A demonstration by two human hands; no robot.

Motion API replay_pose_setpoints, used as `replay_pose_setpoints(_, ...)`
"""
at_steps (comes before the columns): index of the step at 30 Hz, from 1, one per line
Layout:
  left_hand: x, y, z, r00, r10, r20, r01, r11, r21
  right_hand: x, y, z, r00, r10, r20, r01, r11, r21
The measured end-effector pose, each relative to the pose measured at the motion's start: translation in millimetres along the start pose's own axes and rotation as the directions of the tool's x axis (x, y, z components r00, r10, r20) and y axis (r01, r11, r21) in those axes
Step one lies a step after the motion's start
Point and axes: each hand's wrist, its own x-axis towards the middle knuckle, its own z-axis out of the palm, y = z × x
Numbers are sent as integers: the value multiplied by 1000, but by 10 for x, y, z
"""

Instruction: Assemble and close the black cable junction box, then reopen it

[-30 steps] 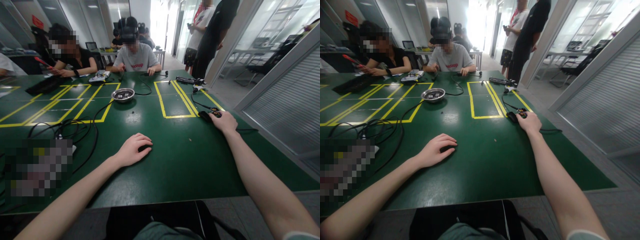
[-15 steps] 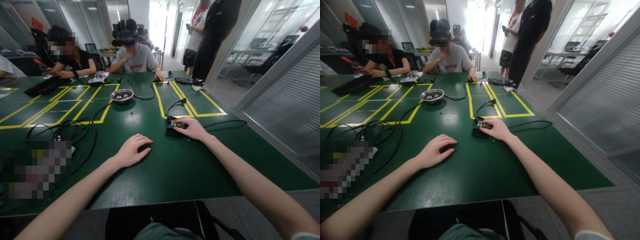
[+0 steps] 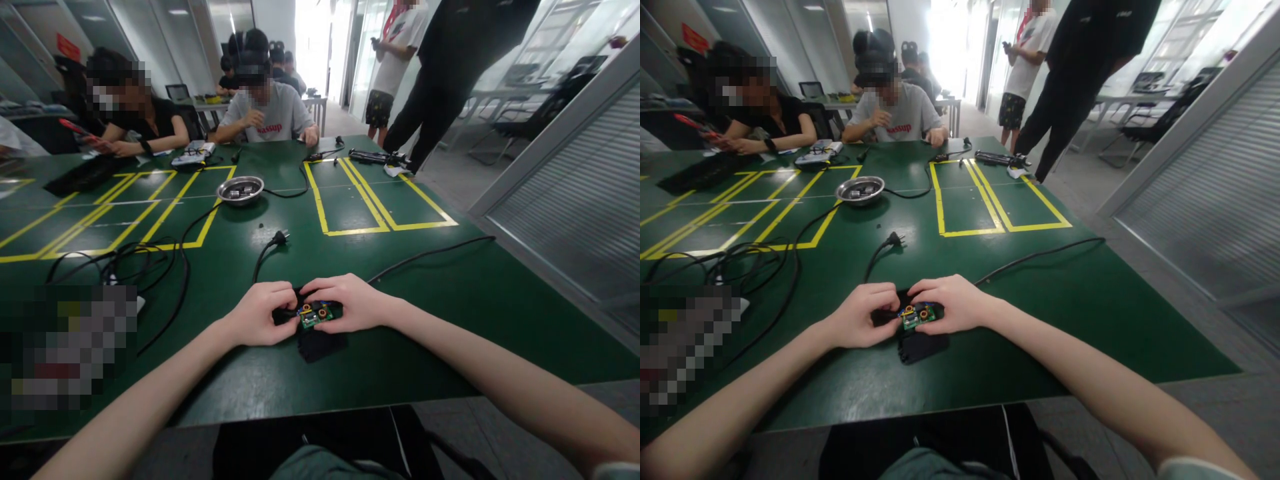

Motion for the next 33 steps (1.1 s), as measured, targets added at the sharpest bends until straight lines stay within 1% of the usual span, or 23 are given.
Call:
replay_pose_setpoints(4,-8,20,-15,999,-18,43,20,999,-45,15,28,-19,999,-4,-38,-2,989,-145)
replay_pose_setpoints(7,-11,9,-14,998,-29,59,32,999,-41,18,50,-19,998,-11,-59,0,983,-185)
replay_pose_setpoints(12,-17,-34,18,997,-52,52,54,998,-34,-1,69,-18,998,-15,-59,3,980,-198)
replay_pose_setpoints(16,-10,-83,29,995,-89,49,89,996,5,-9,62,-12,998,0,-57,-12,979,-201)
replay_pose_setpoints(19,-1,-130,24,995,-98,29,96,994,55,0,53,13,996,37,-80,-54,974,-220)
replay_pose_setpoints(23,9,-190,20,990,-141,-25,143,981,131,26,57,56,985,124,-123,-152,954,-258)
replay_pose_setpoints(25,12,-212,23,988,-152,-36,156,977,145,37,71,70,981,139,-133,-170,952,-254)
replay_pose_setpoints(33,7,-243,33,990,-132,-39,136,980,145,31,136,31,987,81,-137,-104,979,-173)
